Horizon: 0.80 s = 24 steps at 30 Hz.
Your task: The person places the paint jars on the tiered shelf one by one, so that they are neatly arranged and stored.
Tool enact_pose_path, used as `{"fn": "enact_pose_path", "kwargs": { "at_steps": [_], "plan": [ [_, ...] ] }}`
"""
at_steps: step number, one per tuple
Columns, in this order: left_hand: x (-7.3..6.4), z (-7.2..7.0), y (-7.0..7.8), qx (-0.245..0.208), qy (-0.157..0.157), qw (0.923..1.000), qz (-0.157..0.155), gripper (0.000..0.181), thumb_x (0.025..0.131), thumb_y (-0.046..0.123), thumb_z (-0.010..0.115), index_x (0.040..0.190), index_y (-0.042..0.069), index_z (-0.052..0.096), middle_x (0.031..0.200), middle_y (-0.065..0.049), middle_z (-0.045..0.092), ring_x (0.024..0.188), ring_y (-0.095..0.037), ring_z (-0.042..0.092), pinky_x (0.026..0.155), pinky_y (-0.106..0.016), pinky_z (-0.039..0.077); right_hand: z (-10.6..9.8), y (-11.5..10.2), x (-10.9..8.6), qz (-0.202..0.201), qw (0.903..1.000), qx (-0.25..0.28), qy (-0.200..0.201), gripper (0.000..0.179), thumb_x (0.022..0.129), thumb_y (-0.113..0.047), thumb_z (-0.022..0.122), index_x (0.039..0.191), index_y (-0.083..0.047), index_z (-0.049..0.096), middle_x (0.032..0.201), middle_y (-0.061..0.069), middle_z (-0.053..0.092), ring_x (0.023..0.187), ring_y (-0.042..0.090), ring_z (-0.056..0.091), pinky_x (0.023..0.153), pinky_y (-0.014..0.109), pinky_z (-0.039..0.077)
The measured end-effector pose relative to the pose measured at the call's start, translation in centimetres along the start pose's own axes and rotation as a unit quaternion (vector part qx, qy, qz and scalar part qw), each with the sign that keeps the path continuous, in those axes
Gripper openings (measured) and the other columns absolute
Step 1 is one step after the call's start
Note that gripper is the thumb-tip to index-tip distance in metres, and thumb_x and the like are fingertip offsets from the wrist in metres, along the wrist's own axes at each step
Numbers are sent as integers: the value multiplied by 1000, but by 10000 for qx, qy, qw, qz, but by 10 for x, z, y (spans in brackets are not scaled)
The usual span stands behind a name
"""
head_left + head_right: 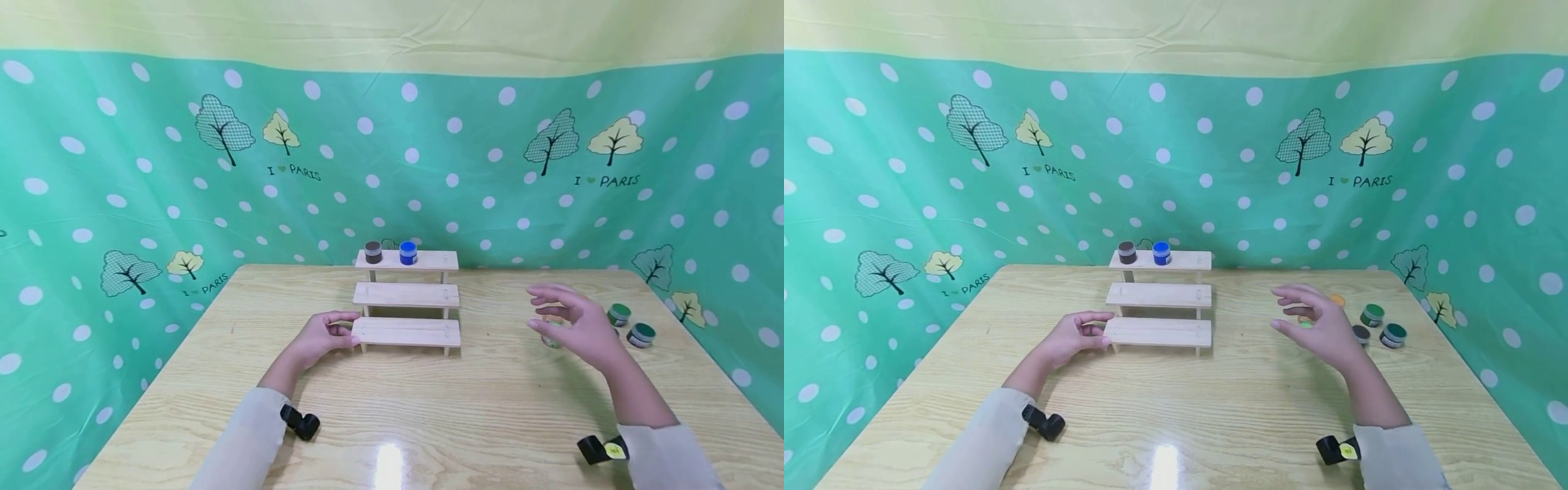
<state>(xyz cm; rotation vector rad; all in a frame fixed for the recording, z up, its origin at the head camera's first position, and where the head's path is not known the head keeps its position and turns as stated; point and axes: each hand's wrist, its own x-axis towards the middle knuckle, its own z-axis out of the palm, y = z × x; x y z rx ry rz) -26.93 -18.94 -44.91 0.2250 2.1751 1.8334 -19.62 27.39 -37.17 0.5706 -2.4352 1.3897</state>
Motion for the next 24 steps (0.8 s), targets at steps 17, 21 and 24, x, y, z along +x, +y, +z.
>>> {"fn": "enact_pose_path", "kwargs": {
  "at_steps": [17,21,24],
  "plan": [
    [-2,1,1,-45,37,10000,-5,58,78,0,80,132,-1,58,91,-12,65,82,-18,63,74,-31,58,-27,20,-23,-152,9995,-273,107,49,81,3,76,128,1,60,133,-2,52,110,1,56,88,11,48],
    [-2,2,2,-58,53,10000,-39,57,78,0,80,131,0,58,91,-12,65,83,-18,63,74,-31,58,-31,27,-28,178,9991,-345,150,48,83,-1,76,128,1,60,133,-2,51,108,1,56,87,11,48],
    [-2,2,1,-55,54,9999,-65,57,78,0,80,131,1,59,92,-12,65,83,-18,63,75,-31,58,-33,33,-31,327,9987,-359,137,47,84,-3,76,128,1,60,132,-1,50,107,-1,55,87,12,49]
  ]
}}
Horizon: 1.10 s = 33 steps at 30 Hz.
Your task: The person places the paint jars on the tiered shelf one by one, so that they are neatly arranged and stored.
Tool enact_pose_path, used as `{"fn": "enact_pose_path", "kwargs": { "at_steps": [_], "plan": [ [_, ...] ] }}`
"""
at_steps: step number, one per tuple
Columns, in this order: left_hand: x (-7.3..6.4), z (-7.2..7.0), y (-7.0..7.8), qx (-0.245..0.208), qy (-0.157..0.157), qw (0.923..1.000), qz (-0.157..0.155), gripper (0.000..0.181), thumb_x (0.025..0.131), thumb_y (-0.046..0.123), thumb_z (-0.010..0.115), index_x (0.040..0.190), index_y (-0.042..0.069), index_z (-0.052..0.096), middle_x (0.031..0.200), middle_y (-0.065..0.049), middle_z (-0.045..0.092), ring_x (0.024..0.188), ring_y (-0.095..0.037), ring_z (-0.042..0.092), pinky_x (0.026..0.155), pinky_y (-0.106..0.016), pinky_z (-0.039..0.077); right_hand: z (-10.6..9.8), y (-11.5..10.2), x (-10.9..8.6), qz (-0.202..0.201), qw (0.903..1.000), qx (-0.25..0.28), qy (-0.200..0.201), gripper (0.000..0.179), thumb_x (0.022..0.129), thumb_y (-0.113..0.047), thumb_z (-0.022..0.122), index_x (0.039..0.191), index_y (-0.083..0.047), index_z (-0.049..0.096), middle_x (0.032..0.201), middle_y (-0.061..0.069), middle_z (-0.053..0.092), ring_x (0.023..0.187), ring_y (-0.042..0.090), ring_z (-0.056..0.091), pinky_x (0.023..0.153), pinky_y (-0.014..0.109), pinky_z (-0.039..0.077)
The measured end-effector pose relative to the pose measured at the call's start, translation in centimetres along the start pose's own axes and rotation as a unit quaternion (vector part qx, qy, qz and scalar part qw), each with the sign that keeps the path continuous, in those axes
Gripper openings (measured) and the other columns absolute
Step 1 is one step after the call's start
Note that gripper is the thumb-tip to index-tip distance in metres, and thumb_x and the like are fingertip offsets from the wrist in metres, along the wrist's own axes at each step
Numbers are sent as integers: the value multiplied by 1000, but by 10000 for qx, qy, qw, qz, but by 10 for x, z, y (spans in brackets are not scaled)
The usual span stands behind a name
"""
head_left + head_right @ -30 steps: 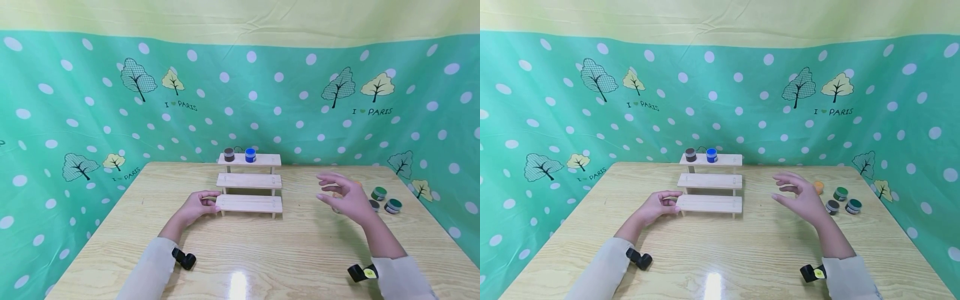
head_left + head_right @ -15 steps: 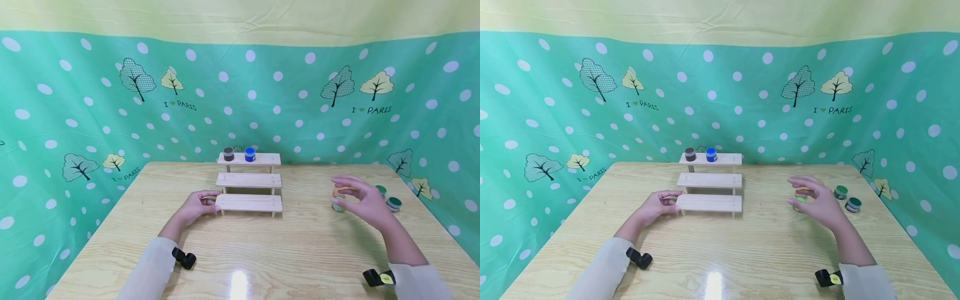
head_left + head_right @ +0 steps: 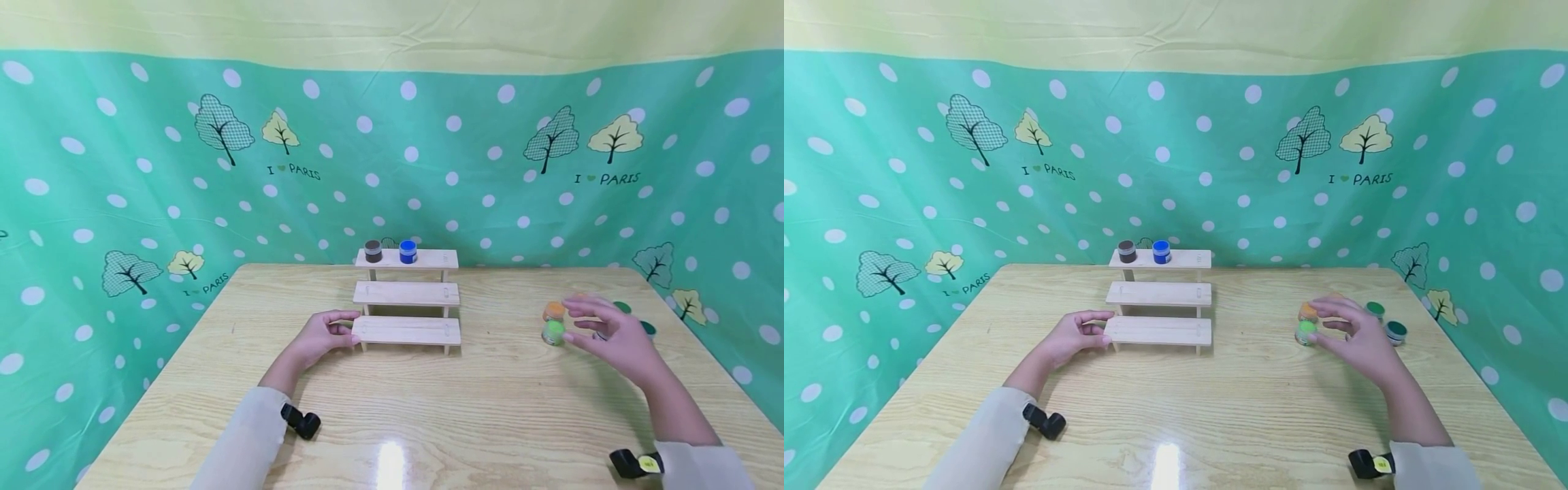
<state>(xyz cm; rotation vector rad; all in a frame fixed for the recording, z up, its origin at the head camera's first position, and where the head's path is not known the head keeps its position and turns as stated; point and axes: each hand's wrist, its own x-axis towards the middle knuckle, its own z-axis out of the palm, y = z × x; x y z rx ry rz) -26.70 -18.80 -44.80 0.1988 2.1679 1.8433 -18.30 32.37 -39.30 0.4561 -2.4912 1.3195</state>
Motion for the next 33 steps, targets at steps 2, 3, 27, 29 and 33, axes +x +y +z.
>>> {"fn": "enact_pose_path", "kwargs": {
  "at_steps": [2,3,27,29,33],
  "plan": [
    [0,0,0,0,7,10000,-6,58,78,0,80,132,1,59,92,-12,65,83,-18,63,75,-31,58,-1,4,-1,-41,10000,-11,-49,46,84,-3,76,127,2,60,132,-1,49,108,-2,55,86,12,49],
    [0,0,0,-1,8,10000,-10,58,78,0,80,132,1,59,92,-12,65,83,-18,63,75,-31,58,-1,6,-2,-67,9999,-39,-70,46,84,-3,76,127,3,60,131,-1,49,107,-2,55,86,12,49],
    [0,-1,-1,100,18,9999,17,56,79,2,80,131,1,59,91,-10,64,82,-17,62,70,-27,57,1,44,5,1213,9860,-336,-1098,62,86,-26,77,140,-8,52,143,21,41,120,44,49,79,30,53],
    [0,-1,-1,101,29,9999,-1,56,79,2,80,131,2,59,91,-10,64,82,-17,62,70,-27,57,1,46,7,1268,9849,-317,-1131,62,86,-27,77,140,-7,52,142,22,42,120,43,49,80,33,53],
    [0,-1,-1,63,3,10000,4,57,79,1,80,131,2,59,92,-11,65,83,-18,63,72,-29,58,2,49,9,1289,9842,-258,-1184,63,86,-26,77,139,-4,52,137,24,48,116,43,51,79,32,53]
  ]
}}
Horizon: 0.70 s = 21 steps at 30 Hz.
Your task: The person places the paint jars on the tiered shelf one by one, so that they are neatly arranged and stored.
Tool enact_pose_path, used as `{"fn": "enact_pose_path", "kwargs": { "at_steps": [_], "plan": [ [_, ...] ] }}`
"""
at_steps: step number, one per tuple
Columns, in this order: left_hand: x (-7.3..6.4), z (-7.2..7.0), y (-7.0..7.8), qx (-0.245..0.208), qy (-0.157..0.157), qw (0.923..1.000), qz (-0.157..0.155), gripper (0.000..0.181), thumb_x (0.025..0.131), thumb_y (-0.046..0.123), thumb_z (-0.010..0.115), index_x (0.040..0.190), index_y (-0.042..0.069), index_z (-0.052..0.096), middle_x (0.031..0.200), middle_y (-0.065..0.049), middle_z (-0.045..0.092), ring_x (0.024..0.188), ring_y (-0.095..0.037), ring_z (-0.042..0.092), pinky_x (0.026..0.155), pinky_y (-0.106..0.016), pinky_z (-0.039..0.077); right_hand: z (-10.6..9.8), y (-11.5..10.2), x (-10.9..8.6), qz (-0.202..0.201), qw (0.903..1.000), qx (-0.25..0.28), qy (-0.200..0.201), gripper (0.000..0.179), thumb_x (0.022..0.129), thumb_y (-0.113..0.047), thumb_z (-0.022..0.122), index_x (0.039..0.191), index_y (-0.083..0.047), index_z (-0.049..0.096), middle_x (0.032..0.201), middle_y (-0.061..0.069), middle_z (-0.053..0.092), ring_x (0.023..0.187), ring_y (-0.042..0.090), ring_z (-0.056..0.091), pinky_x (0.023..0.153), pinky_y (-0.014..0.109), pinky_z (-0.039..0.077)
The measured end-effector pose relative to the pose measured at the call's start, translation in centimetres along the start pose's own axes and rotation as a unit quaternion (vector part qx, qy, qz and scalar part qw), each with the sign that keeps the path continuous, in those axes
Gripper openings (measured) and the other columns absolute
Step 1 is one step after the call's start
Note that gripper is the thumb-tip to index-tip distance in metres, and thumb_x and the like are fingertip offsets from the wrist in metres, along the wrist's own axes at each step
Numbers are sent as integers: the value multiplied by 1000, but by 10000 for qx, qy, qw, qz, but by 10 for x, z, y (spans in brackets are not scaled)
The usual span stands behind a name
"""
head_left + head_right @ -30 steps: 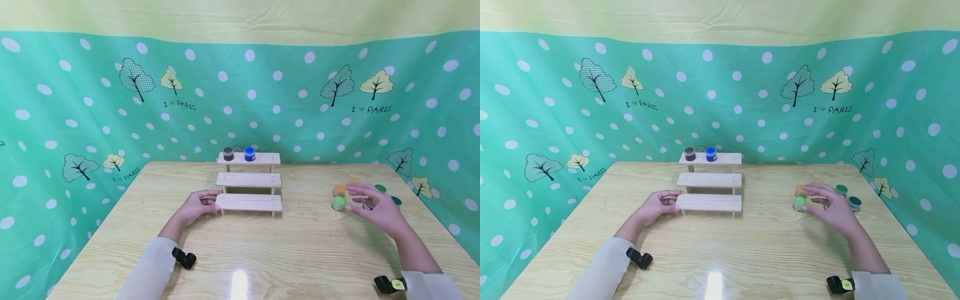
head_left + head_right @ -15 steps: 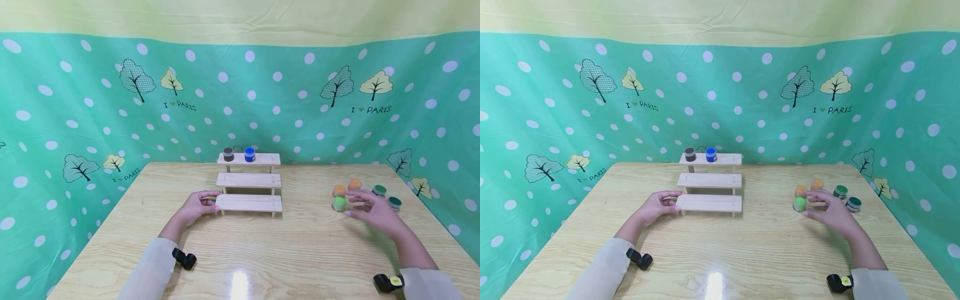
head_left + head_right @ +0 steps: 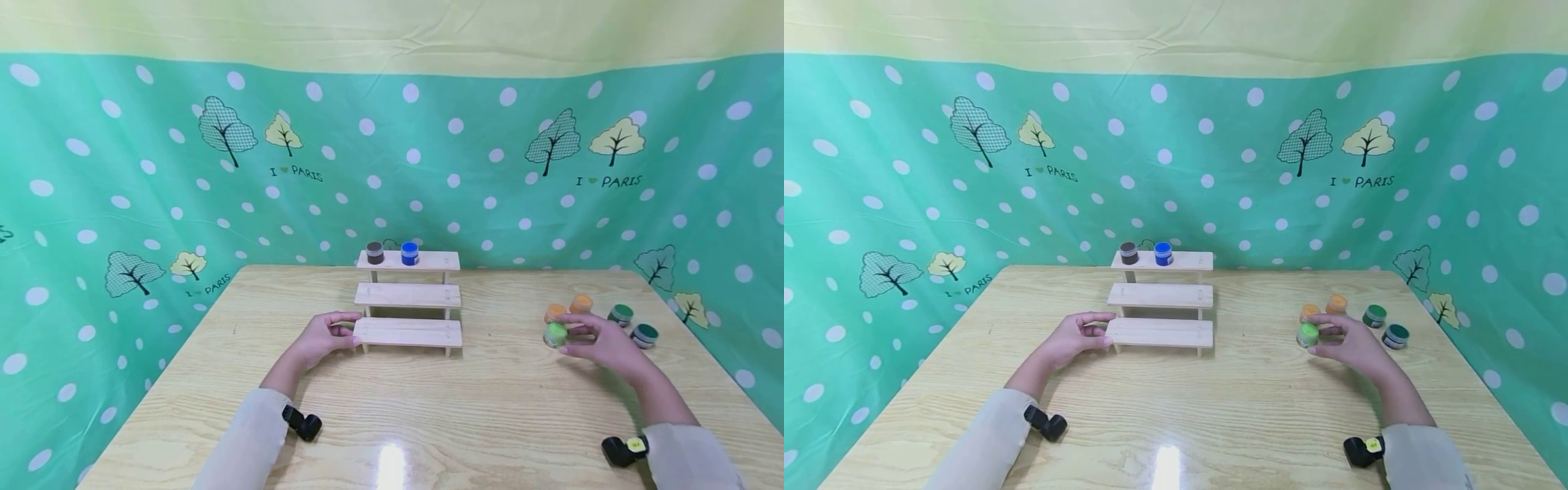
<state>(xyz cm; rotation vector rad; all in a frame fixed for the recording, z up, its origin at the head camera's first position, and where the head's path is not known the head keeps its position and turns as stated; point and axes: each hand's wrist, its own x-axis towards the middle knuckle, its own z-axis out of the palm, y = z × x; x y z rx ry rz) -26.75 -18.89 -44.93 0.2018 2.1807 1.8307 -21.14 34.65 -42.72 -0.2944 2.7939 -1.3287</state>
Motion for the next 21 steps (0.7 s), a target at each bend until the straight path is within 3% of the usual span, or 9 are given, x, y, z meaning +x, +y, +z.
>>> {"fn": "enact_pose_path", "kwargs": {
  "at_steps": [6,21],
  "plan": [
    [0,0,0,-85,-49,9999,32,58,78,0,80,132,0,58,91,-11,66,81,-19,65,73,-32,59,1,7,6,20,9999,19,-98,63,85,-23,77,138,-1,52,128,23,54,111,40,56,79,25,53],
    [0,0,1,-72,-111,9999,79,58,79,0,79,133,-1,57,91,-12,66,80,-19,65,74,-34,59,4,13,17,133,9998,15,-151,58,83,-24,79,132,-1,58,115,16,62,98,25,58,74,27,55]
  ]
}}
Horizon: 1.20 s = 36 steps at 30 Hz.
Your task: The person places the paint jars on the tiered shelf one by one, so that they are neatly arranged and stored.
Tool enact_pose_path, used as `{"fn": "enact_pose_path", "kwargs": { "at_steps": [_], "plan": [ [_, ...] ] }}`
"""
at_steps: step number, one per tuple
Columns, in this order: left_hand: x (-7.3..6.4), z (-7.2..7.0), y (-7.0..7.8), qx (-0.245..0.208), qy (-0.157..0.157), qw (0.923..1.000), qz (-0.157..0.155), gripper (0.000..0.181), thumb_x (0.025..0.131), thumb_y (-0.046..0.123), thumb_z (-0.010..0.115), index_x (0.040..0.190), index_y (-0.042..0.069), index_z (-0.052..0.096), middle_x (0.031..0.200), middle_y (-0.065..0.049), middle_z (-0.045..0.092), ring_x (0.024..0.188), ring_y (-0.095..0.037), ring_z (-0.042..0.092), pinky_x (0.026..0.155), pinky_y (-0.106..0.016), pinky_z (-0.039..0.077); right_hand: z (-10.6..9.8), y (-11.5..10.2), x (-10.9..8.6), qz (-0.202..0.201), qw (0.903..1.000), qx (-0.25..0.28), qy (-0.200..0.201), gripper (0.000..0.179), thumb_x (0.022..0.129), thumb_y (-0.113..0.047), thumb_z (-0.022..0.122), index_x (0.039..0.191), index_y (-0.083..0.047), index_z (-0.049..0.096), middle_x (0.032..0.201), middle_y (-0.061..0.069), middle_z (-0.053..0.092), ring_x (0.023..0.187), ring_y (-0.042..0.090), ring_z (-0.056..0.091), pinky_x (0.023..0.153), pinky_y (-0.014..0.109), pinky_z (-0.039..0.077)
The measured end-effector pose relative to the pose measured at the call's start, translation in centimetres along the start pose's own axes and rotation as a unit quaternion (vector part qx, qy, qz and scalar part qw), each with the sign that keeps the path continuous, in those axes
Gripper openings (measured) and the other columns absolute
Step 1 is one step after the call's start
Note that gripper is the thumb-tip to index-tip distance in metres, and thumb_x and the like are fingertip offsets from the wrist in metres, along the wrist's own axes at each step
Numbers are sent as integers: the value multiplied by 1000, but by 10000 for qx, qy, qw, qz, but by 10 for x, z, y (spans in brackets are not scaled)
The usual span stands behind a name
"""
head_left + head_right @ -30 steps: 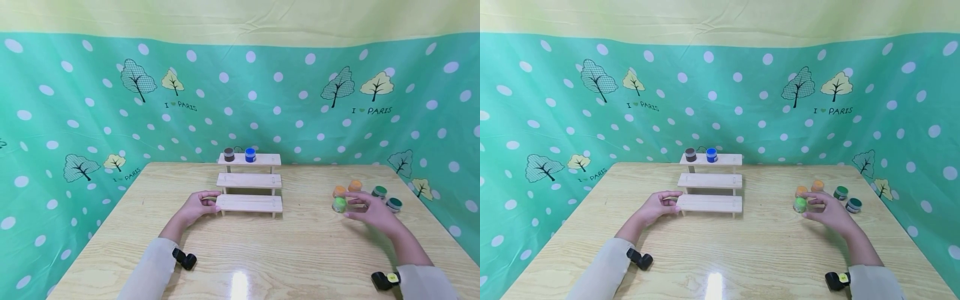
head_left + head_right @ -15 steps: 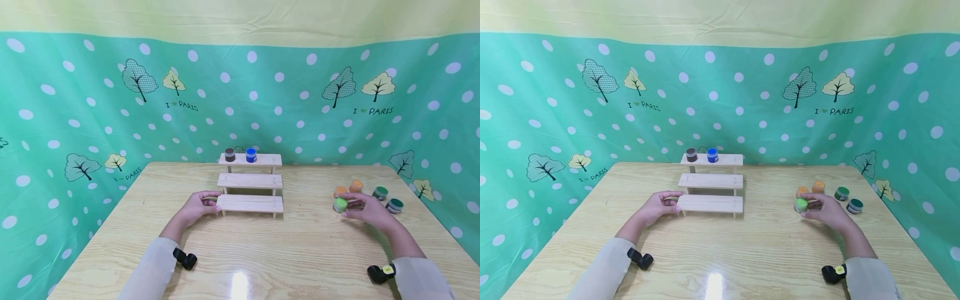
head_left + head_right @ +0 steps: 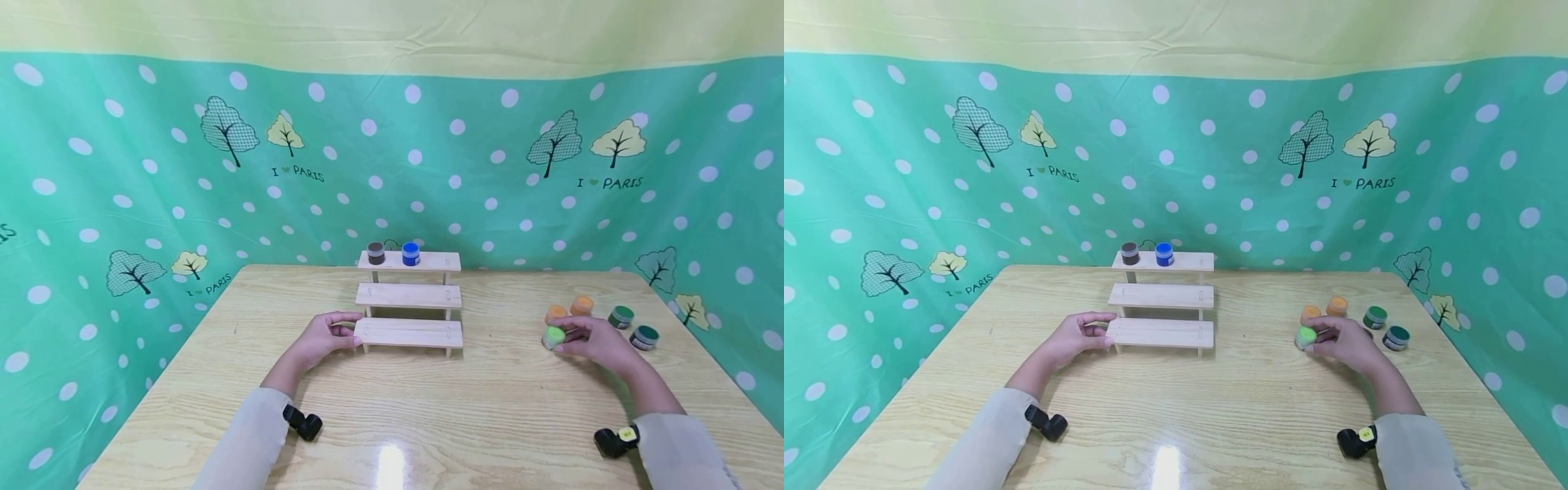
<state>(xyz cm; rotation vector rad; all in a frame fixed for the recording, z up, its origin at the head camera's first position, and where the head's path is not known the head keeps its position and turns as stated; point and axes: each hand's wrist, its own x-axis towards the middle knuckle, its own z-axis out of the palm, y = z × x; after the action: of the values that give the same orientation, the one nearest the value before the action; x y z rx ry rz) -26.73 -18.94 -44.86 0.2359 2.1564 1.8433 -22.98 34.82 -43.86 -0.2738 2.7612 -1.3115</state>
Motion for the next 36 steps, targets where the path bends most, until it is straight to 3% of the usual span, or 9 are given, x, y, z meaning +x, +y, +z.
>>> {"fn": "enact_pose_path", "kwargs": {
  "at_steps": [6,15,22,36],
  "plan": [
    [0,0,-1,17,12,10000,9,58,79,0,79,133,-2,57,92,-12,67,81,-19,65,75,-34,59,2,1,1,1,10000,13,57,54,84,-23,78,129,-1,60,113,15,62,96,23,59,73,27,55],
    [0,0,-1,-84,-16,10000,-15,59,79,-2,79,133,-2,56,91,-13,67,81,-20,65,76,-35,59,4,-15,-4,-82,9998,171,70,56,86,-32,76,131,-4,59,116,13,60,99,17,57,76,25,55],
    [1,0,-1,-139,-7,9999,2,59,78,-3,79,132,-2,56,91,-13,67,80,-21,66,77,-37,59,8,-26,-3,-463,9982,358,98,51,87,-28,76,128,-3,60,115,13,59,99,13,59,77,26,56],
    [1,0,-2,-119,2,9999,-4,59,78,-1,80,132,-2,57,92,-13,67,81,-21,66,77,-37,59,14,-49,2,-791,9952,546,157,46,89,-22,74,127,-1,60,112,15,62,97,12,60,81,22,55]
  ]
}}
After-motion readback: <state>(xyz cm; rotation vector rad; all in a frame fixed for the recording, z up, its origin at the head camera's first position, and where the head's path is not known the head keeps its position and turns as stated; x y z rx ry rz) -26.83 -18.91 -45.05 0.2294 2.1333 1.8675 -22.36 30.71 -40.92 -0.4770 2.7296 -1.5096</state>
